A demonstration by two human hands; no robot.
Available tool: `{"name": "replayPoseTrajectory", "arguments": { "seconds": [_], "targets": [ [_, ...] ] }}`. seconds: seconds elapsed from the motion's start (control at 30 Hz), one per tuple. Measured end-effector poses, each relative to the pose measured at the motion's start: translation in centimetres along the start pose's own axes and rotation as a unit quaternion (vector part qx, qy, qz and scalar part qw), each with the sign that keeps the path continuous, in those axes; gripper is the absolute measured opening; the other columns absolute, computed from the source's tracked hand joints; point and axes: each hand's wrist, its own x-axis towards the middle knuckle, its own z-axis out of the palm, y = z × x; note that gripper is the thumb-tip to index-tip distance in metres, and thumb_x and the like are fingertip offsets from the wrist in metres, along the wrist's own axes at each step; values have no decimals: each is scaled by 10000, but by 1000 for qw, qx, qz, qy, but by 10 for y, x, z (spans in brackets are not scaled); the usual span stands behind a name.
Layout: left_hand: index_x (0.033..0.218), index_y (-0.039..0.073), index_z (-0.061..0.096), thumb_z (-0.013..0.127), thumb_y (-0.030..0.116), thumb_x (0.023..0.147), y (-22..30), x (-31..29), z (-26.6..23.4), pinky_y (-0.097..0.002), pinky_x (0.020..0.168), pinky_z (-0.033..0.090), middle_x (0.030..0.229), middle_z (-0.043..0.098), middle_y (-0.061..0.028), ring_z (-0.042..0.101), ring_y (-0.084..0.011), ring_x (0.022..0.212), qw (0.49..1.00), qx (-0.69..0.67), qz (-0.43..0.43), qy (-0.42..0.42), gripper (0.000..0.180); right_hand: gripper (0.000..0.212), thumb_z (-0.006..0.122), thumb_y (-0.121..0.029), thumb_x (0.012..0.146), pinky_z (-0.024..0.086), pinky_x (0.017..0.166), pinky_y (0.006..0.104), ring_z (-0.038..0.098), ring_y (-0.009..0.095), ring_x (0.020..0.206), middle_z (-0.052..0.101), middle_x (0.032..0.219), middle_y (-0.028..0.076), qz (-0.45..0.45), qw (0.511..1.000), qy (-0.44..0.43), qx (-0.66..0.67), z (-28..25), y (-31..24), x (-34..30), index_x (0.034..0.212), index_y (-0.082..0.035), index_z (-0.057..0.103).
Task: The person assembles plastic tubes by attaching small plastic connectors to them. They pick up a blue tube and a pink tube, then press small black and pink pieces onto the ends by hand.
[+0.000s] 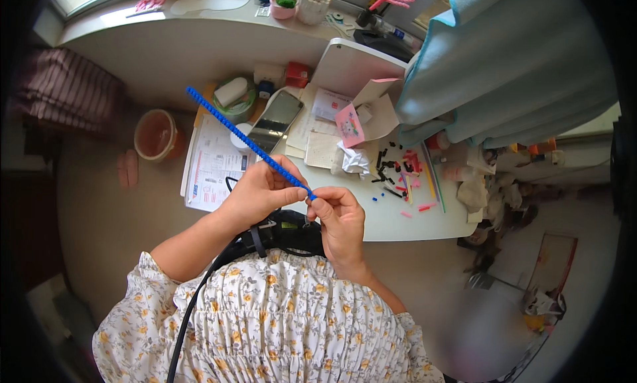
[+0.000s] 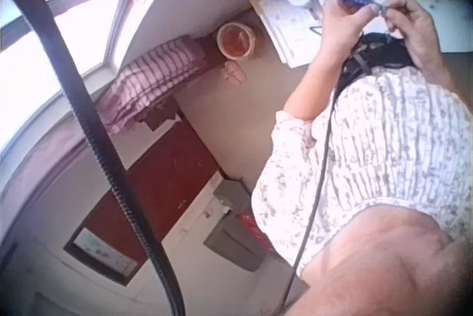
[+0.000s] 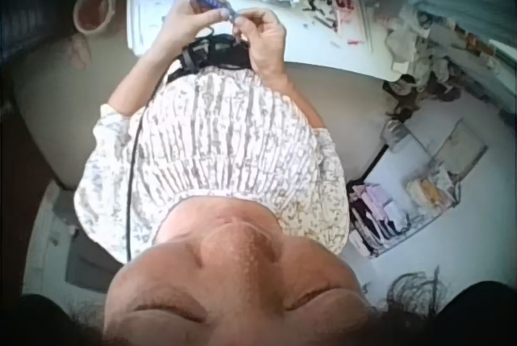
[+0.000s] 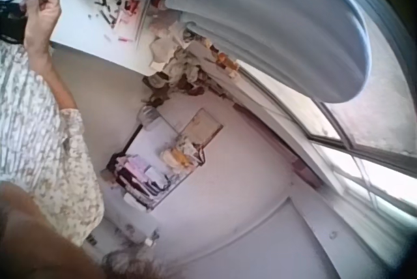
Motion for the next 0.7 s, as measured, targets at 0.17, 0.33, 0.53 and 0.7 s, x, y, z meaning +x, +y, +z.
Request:
{"name": "replayPoseTrajectory", "arguments": {
  "seconds": [0.17, 0.33, 0.53, 0.7],
  "targets": [
    [887, 21, 462, 670, 39, 756, 0, -4, 8, -243, 731, 474, 867, 603, -81, 588, -121, 807, 999, 1, 29, 25, 247, 160, 606, -52, 819, 468, 637, 211, 559, 90, 683, 601, 800, 62, 25, 999, -32, -3, -5, -7, 5, 954, 21, 559],
    [890, 19, 463, 670, 42, 758, -2, -8, 17, -244, 730, 475, 865, 602, -80, 590, -125, 810, 998, -3, 37, 58, 247, 147, 605, -46, 818, 468, 620, 207, 564, 94, 673, 608, 799, 66, 43, 996, -73, -2, -16, -9, 11, 942, 20, 565],
    [893, 23, 465, 670, 39, 754, -8, -11, 29, -248, 738, 474, 868, 604, -83, 591, -130, 813, 994, -21, 50, 94, 248, 121, 605, -41, 816, 467, 601, 201, 564, 96, 660, 612, 791, 67, 84, 991, -107, 13, -26, -17, 15, 919, 14, 576],
    [890, 26, 465, 667, 37, 752, -9, -13, 35, -250, 743, 472, 870, 608, -84, 591, -130, 815, 991, -20, 52, 119, 245, 122, 608, -38, 813, 472, 606, 195, 566, 89, 659, 616, 790, 63, 90, 989, -118, 9, -28, -19, 17, 920, 9, 575]
  ]
}}
